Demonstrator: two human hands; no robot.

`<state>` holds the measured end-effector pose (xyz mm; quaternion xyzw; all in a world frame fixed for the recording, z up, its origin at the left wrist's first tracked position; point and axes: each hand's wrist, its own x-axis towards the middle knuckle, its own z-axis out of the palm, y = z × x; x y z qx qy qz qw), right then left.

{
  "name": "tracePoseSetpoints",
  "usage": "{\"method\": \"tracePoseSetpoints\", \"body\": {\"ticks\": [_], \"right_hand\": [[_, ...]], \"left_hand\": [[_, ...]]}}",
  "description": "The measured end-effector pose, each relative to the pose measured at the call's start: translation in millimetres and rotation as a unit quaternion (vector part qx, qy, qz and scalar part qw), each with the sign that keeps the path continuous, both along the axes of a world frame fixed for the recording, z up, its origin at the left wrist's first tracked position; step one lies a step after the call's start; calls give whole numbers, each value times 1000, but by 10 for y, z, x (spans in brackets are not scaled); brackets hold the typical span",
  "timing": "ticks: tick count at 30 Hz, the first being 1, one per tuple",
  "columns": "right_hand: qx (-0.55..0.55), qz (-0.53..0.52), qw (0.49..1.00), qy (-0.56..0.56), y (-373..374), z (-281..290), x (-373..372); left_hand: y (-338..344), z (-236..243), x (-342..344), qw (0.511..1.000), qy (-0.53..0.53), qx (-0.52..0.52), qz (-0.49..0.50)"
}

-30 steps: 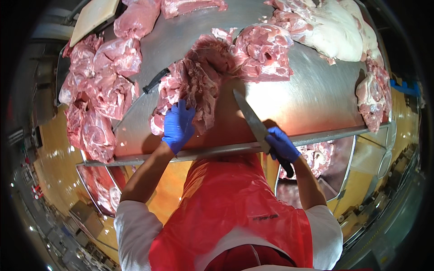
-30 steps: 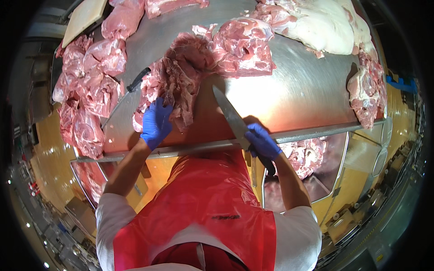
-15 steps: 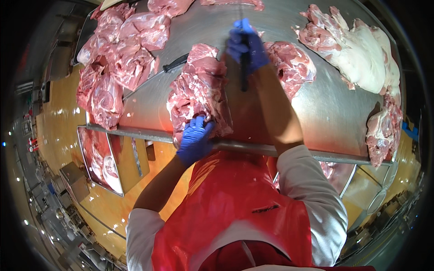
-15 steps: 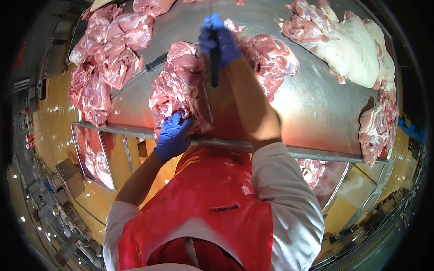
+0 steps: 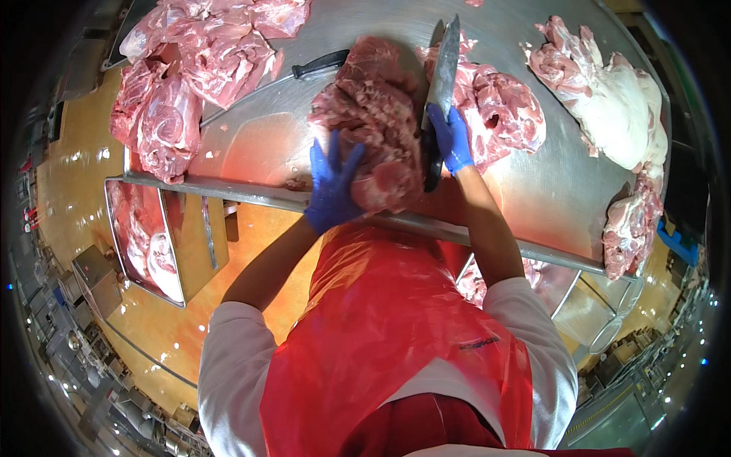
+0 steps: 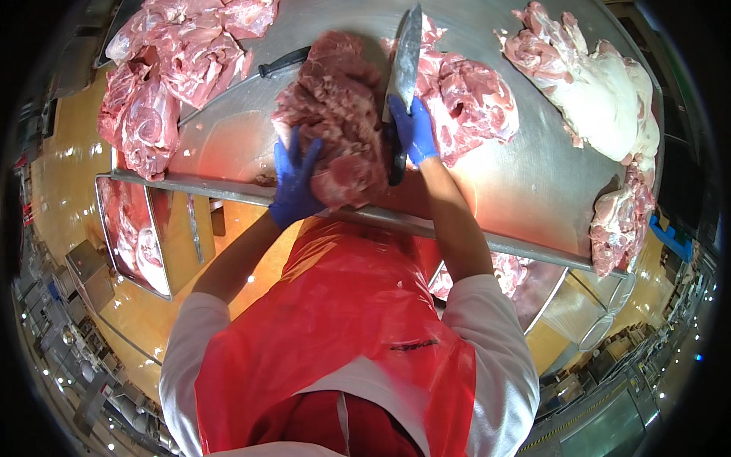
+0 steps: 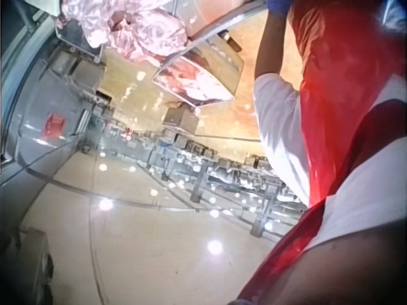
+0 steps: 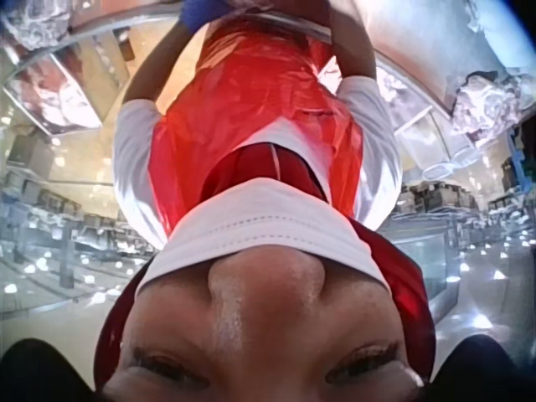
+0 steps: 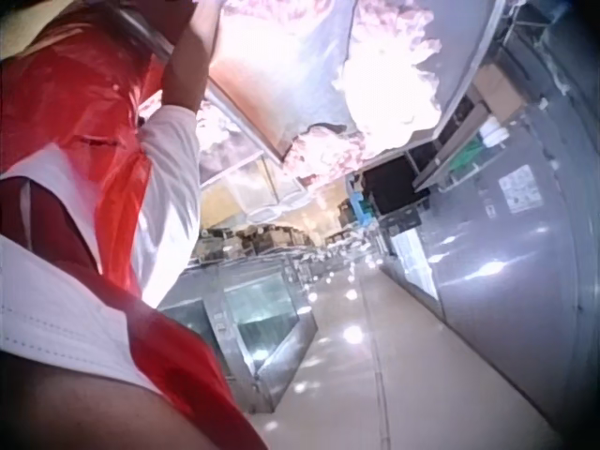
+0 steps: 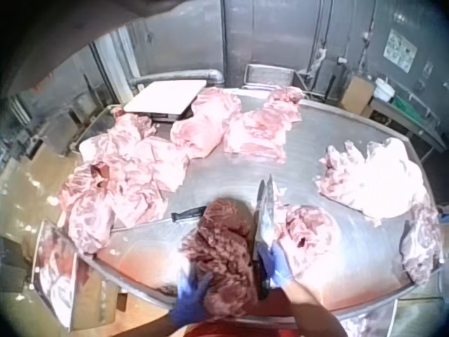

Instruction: The person cuts large pieces of raw meat into smaller portions using a knife on a stainless steel table. The person wears blue gloves and a red apron, repeatedly slicing the meat and placing the cut pieces into a metal tray.

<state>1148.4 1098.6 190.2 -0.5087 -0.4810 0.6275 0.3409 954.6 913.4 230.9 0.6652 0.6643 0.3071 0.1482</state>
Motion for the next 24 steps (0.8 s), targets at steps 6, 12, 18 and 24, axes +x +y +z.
{"method": "tracePoseSetpoints", "body": {"ticks": [6,12,18,24], "right_hand": [[4,79,993,-84,628,240,409],[64,-11,979,-195,679,430,1442],[19,-53,988,-147,99,446,2044],[-1,-138,985,-108,-364,380,2464]], "left_hand": [[701,315,825,983,102,25,-149],[1627,591,1448,943,206,-126,-230],[2377,-130,1812,959,115,-121,-230],[1935,517,1624,962,75,-106,-239]]}}
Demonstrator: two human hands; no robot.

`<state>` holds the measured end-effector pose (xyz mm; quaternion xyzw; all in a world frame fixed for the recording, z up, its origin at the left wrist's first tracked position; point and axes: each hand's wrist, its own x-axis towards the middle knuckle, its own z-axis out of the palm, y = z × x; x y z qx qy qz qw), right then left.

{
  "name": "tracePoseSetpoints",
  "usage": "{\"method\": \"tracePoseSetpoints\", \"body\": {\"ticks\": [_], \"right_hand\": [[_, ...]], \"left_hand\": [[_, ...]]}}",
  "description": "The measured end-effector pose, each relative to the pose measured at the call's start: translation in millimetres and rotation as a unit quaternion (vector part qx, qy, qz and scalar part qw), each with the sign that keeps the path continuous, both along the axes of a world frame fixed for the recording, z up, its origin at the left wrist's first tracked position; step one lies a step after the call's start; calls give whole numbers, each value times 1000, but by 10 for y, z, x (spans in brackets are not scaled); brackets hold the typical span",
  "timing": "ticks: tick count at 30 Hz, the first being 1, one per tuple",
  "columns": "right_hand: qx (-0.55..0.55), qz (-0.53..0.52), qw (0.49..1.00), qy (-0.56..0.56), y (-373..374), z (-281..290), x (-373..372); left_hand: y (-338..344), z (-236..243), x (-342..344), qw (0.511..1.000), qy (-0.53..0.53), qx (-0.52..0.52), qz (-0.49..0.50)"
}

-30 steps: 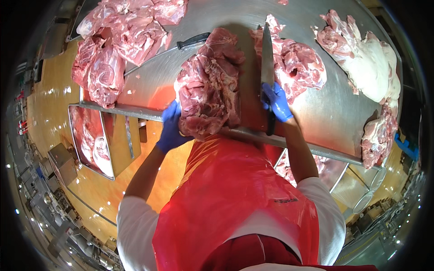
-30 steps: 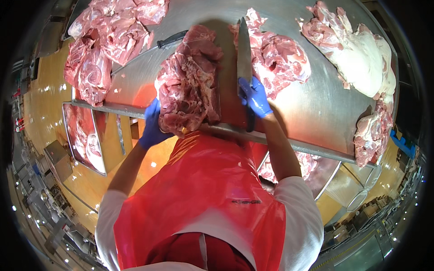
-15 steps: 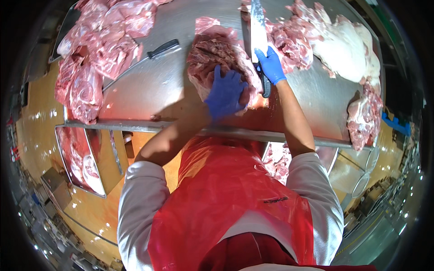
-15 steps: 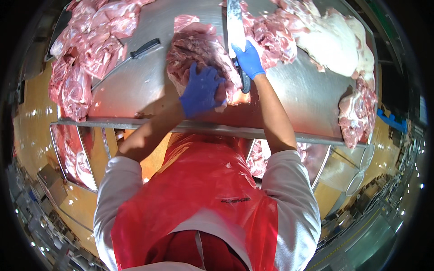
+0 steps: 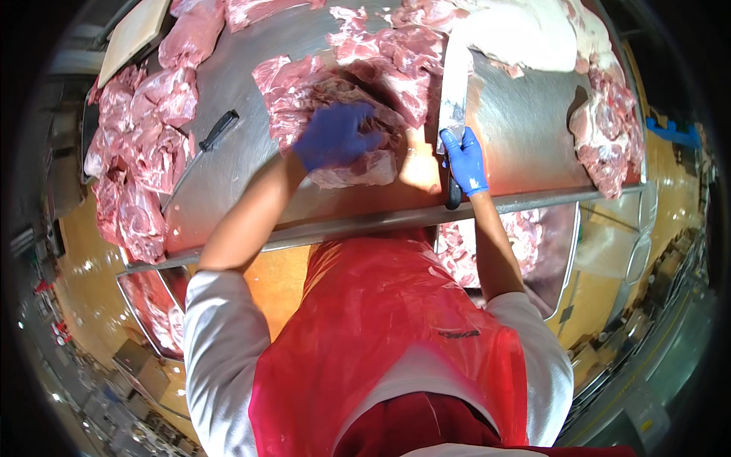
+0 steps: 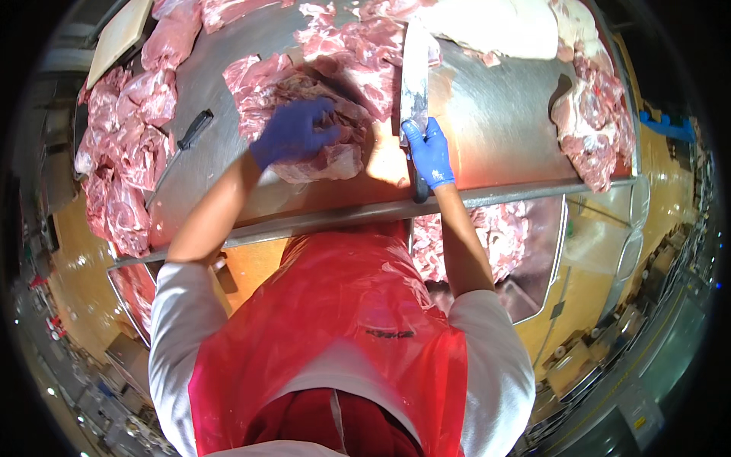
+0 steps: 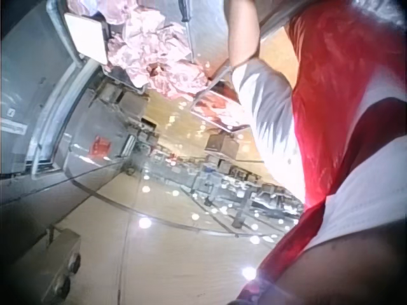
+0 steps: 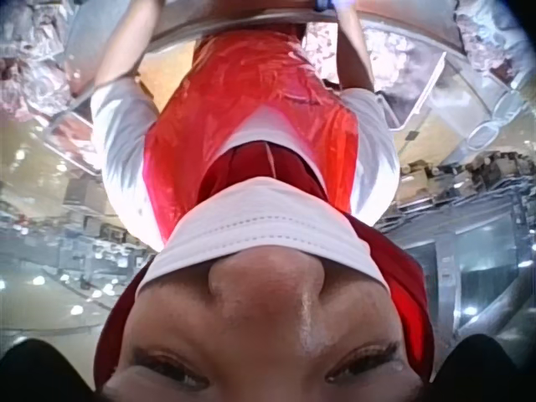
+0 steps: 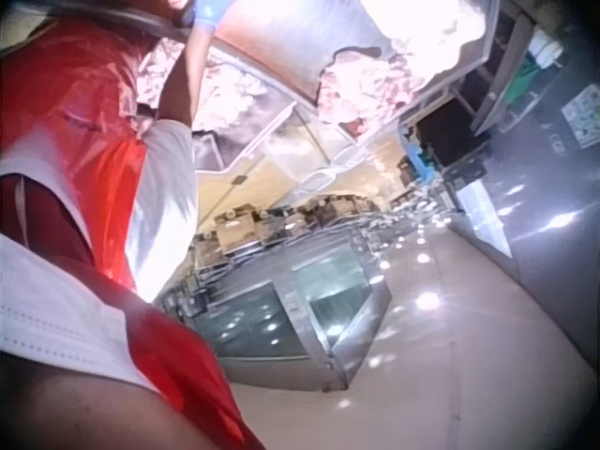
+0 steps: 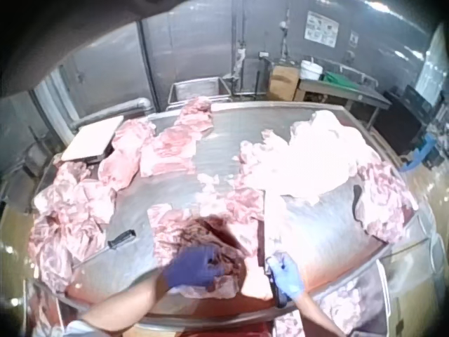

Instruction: The person cuts large pieces of raw meat into smaller portions using a knife on a stainless steel table. The person wears blue gloves and a red apron, repeatedly slicing the meat and placing the cut pieces into a metal tray.

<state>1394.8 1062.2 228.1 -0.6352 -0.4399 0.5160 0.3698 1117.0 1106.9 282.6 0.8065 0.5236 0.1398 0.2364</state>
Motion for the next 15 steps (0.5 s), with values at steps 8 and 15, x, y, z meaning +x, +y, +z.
{"method": "tracePoseSetpoints", "body": {"ticks": [8,15], "right_hand": [[51,-43,994,88,142,18,-193],[4,-130,983,129,-210,51,110]], "left_hand": [[-171,-421,978,879,434,-80,-182],[516,-432,159,922,-259,-289,7]]}}
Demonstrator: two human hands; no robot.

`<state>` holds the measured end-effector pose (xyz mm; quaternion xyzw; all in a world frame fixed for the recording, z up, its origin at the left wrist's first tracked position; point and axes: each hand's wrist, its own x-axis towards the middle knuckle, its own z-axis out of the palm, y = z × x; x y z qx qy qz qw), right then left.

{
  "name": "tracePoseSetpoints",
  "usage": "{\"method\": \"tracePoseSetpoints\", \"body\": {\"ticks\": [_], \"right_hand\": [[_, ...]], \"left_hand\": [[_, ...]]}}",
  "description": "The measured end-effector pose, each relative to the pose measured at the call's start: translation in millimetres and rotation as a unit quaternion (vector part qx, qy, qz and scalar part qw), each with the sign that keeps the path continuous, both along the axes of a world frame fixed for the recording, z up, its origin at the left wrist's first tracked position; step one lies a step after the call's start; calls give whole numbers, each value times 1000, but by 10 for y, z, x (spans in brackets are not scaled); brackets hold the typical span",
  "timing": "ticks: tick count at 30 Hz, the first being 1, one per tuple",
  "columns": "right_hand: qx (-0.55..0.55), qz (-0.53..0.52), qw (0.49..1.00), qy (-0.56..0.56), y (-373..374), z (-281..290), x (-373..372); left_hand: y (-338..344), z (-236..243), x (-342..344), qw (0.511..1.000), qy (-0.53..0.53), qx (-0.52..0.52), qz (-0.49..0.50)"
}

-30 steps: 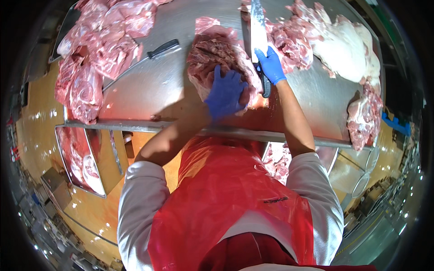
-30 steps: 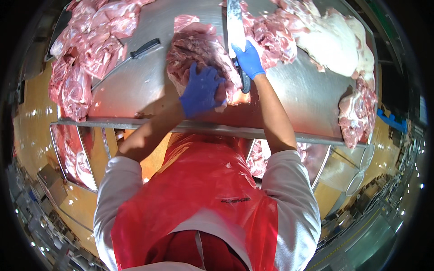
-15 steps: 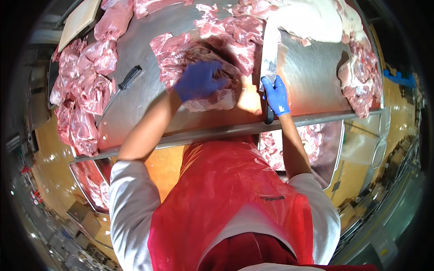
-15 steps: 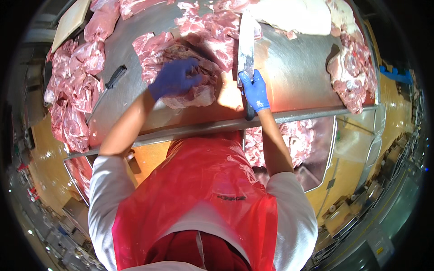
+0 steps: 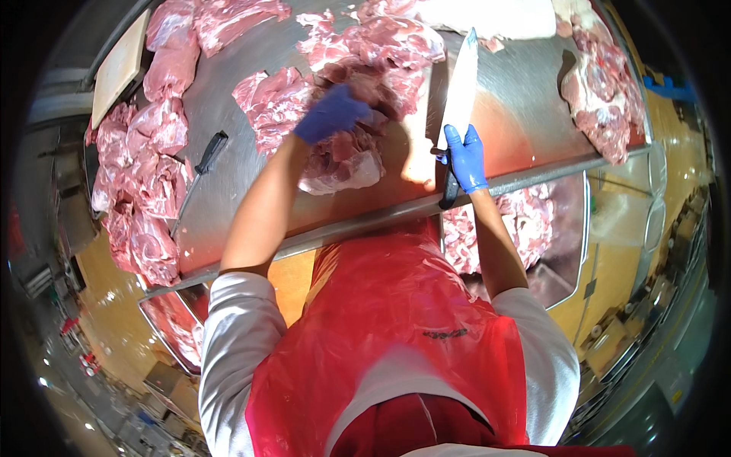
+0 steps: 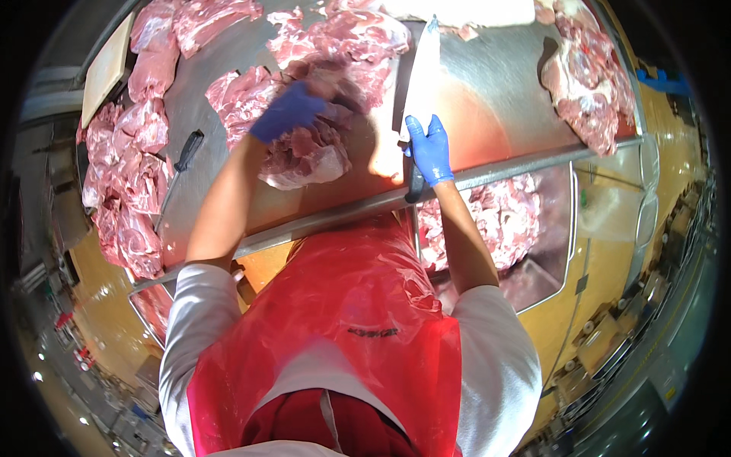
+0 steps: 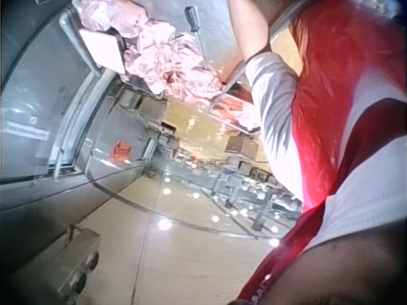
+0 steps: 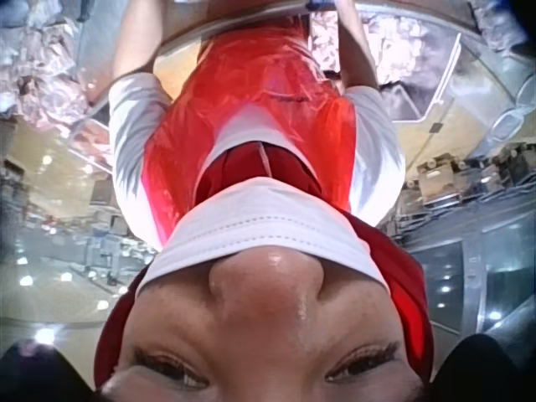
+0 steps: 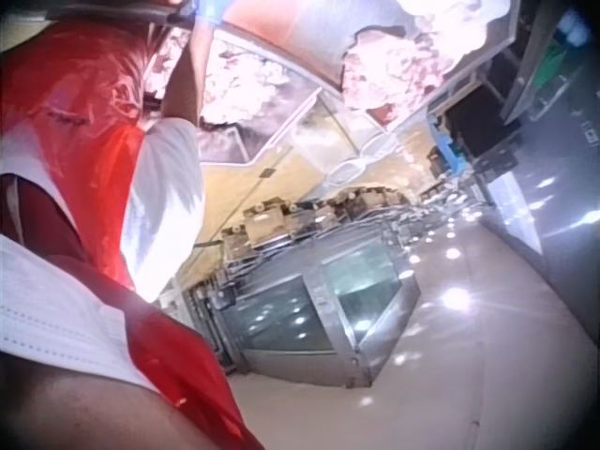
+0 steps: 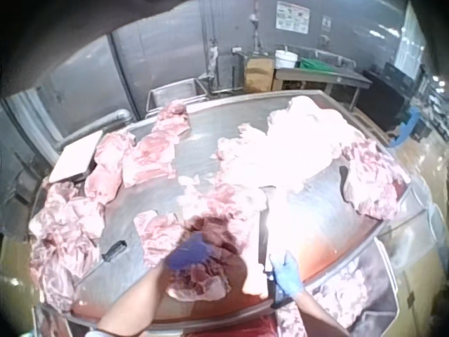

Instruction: The person cuts large pieces of raw meat into smaller portions using a knife on a stainless steel table. The person wears blue gloves and a red apron, repeatedly slicing the meat and placing the cut pieces into a metal tray.

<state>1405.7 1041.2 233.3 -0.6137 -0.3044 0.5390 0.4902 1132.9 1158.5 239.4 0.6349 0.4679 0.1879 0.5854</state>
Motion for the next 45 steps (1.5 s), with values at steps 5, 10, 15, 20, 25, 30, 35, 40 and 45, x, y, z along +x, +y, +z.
{"method": "tracePoseSetpoints", "body": {"ticks": [5,10,15,20,25,30,35,40,45], "right_hand": [[-24,64,998,16,-341,-49,-63],[-21,246,966,73,133,486,-789],[21,309,950,-41,253,335,-902],[-14,369,926,82,-899,389,-582],[-89,284,945,133,-423,538,-1171],[-170,28,886,431,-712,833,-1548],[-72,357,925,104,-834,886,-1385],[37,97,994,42,-388,552,-1045],[39,42,998,-9,-619,512,-408]], "left_hand": [[105,636,-252,999,39,26,-26],[274,837,-224,924,214,283,-139],[632,507,-344,945,60,164,-277],[535,1009,107,966,97,102,-218],[433,1202,494,962,77,113,-237],[849,1041,312,969,21,191,-155],[775,1385,512,947,-134,266,-118],[-107,2157,34,900,56,432,3],[-1029,595,-596,874,269,401,51]]}}
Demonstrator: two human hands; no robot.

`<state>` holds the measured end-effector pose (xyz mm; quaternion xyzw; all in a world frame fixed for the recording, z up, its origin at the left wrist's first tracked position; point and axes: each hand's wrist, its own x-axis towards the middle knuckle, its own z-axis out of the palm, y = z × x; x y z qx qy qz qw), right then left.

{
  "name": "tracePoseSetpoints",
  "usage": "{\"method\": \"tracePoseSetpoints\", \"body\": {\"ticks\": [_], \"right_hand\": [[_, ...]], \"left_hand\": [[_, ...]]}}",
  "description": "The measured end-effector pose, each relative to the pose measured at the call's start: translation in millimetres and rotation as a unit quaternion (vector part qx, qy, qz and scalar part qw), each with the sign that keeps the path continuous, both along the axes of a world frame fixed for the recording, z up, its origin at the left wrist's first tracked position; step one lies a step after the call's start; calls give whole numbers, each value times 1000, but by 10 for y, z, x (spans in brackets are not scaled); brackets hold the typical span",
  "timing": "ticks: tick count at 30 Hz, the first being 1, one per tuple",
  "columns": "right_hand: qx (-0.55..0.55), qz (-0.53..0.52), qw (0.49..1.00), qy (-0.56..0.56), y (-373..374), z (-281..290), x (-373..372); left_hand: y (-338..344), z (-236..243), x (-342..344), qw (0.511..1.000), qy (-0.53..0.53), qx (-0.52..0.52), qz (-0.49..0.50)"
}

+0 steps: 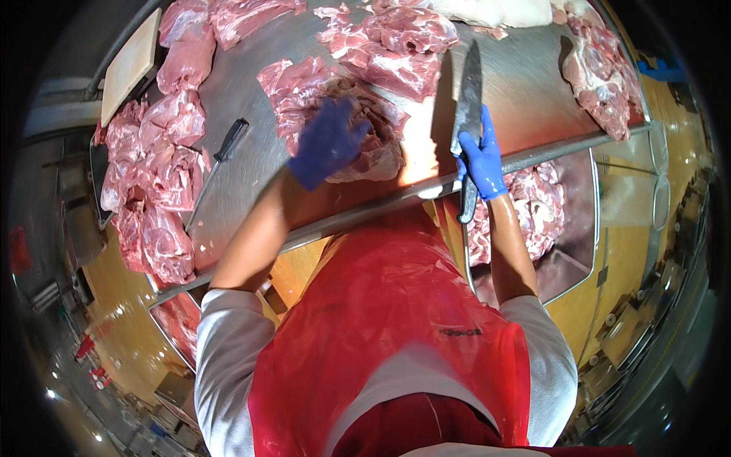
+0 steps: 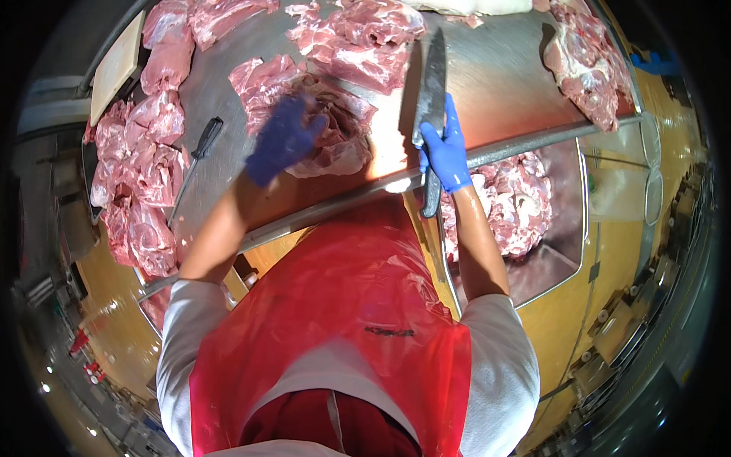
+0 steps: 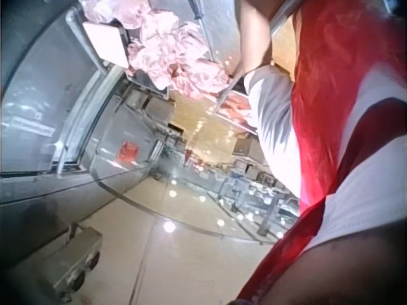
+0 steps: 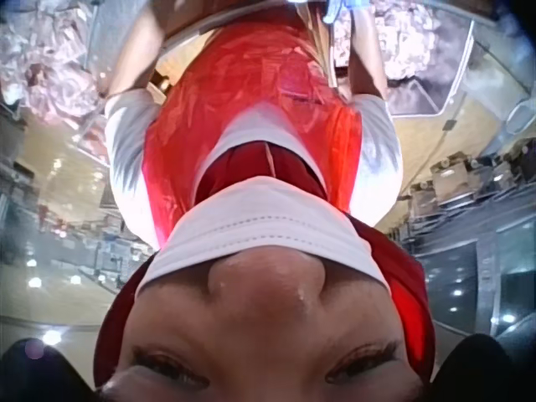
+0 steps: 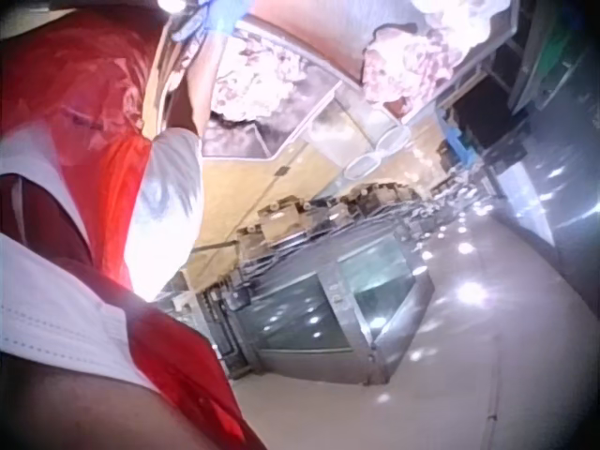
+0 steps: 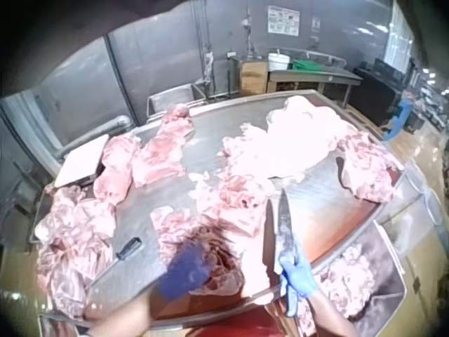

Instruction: The person cuts large pieces of raw meat into smaller portions using a knife on a stainless steel table. The person wears blue gloves and a red apron, repeatedly slicing the meat and placing the cut pieces into a metal tray.

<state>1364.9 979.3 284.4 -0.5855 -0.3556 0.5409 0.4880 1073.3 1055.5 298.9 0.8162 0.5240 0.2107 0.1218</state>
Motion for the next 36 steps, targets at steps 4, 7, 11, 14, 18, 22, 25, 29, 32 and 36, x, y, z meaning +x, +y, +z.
{"method": "tracePoseSetpoints", "body": {"ticks": [4,7,11,14,18,22,25,29,32,36], "right_hand": [[22,3,1000,-19,-71,-99,-59],[-22,21,999,17,-182,17,-311],[-69,106,991,38,-466,76,-561],[40,120,991,-30,-210,1,-1037],[101,64,993,-23,355,5,-1512],[-15,179,984,-3,-381,335,-1596],[-113,252,956,102,-1032,505,-1476],[-53,265,963,16,-337,55,-1899],[-65,225,972,21,-124,-86,-2061],[-11,34,999,29,-173,-373,-1577]], "left_hand": [[153,-330,260,977,89,-195,6],[521,-311,1,947,19,-310,-75],[481,-22,-328,880,-192,-434,-22],[493,-66,-231,905,-200,-375,-14],[569,-151,-11,959,-157,-204,-117],[672,-350,30,992,-51,-53,-107],[640,58,172,987,-64,-11,-145],[597,591,805,958,-174,-47,-225],[281,714,1544,911,-261,-129,-293],[127,909,1551,935,-188,-58,-294]]}}
